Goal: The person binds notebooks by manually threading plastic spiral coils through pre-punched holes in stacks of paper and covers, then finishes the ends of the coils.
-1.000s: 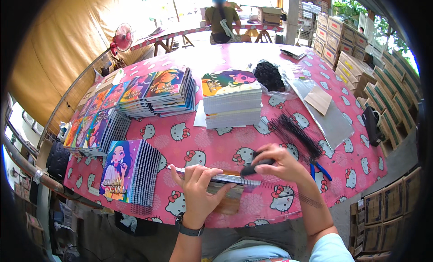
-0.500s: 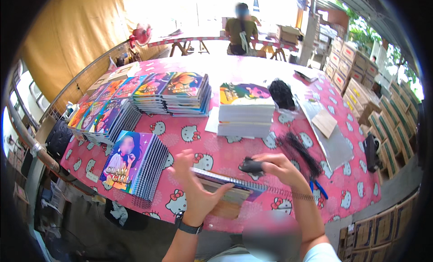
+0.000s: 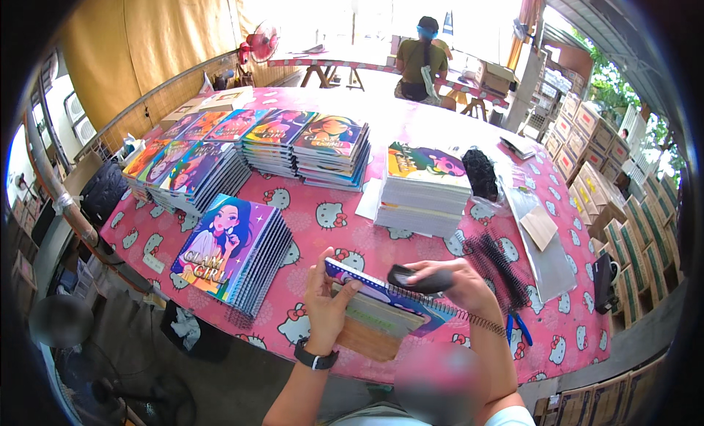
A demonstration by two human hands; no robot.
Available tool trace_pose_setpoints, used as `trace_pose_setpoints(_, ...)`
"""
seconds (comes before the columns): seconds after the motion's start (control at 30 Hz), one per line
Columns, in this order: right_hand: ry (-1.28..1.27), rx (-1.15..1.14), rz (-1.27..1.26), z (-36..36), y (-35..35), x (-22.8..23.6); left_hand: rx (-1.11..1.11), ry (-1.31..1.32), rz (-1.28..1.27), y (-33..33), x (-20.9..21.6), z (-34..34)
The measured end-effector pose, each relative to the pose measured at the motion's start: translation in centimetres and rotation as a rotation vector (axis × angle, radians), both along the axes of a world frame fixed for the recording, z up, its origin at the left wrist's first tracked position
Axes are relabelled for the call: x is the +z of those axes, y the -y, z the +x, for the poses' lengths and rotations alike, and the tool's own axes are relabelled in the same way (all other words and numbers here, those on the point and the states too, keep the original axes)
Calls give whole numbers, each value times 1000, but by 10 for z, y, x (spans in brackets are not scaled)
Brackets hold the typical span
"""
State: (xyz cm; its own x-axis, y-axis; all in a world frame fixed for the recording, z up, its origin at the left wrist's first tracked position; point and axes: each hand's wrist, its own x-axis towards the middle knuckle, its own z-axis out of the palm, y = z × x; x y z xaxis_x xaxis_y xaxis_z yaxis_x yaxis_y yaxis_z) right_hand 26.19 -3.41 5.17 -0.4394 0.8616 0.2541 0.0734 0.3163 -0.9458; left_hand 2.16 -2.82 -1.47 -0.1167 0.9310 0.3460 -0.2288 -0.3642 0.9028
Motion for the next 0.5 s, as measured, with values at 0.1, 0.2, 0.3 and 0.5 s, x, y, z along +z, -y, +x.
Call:
trace_pose_setpoints(0.1, 164, -95, -112, -15, -5, 10, -1, 10, 0, -1, 4, 0)
trace_pose_setpoints(0.2, -495, 138, -222, -22, 2, -3, 9, -33, 2, 0, -4, -1)
trace_pose_setpoints(0.3, 635, -272, 176, -19, -22, 2, 9, -27, -15, -4, 4, 0)
trace_pose_setpoints(0.5, 471, -190, -18, -34, -31, 11, -38, 39, -27, -4, 3, -1)
